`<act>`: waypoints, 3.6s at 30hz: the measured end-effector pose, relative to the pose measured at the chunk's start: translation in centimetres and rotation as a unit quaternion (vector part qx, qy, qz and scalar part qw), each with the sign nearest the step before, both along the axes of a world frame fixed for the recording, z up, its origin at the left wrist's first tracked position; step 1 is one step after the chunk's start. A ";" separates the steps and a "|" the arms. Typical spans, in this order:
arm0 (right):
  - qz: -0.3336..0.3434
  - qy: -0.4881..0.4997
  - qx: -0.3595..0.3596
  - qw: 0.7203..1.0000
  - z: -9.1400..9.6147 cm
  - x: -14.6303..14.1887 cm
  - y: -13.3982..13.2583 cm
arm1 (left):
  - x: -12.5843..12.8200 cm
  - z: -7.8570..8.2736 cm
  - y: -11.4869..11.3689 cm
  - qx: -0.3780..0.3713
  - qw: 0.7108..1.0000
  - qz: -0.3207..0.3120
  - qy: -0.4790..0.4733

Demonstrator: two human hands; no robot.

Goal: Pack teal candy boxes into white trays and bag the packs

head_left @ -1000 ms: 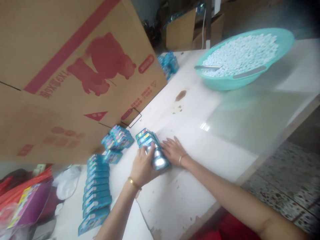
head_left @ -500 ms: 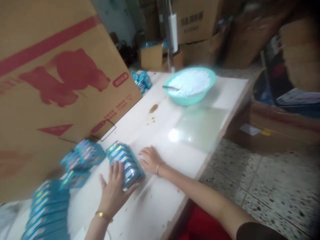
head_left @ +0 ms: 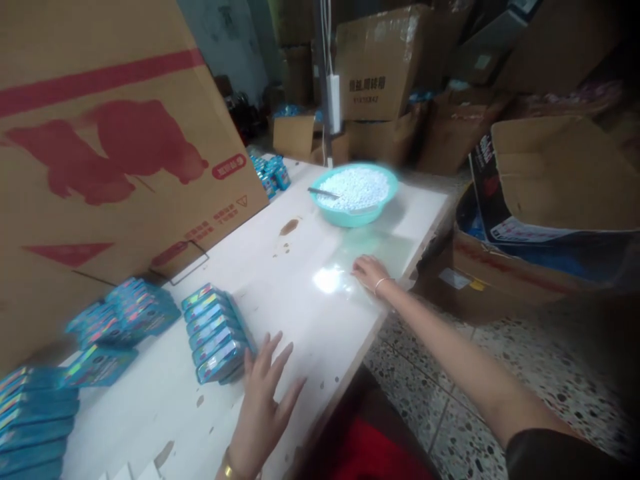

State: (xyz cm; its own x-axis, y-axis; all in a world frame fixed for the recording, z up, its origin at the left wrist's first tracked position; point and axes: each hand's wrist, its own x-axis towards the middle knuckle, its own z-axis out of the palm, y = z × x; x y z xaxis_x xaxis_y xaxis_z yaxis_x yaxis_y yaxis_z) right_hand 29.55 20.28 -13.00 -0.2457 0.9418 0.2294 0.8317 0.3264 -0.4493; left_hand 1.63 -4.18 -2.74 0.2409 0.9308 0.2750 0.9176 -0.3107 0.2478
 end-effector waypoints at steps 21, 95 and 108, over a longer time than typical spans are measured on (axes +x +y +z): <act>-0.002 -0.080 -0.026 0.996 0.5 -0.6 1.0 | 4.6 -2.8 0.2 -0.212 0.957 0.000 -0.199; 0.266 0.287 -0.118 0.913 1.5 -9.7 -13.1 | 3.6 -6.7 -1.4 -0.126 0.754 0.351 -0.540; 0.303 0.247 0.036 0.920 3.8 -11.4 -17.4 | 3.2 -5.4 -2.2 0.029 0.999 0.046 0.005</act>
State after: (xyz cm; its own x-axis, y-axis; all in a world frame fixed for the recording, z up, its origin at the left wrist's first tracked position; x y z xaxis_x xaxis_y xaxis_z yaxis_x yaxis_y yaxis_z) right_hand 18.16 2.91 -9.24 -0.5702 0.6441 0.5098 0.1872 0.7062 -0.6829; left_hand 4.87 -6.41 -8.16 0.1586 0.9315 0.3274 0.9450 -0.2394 0.2230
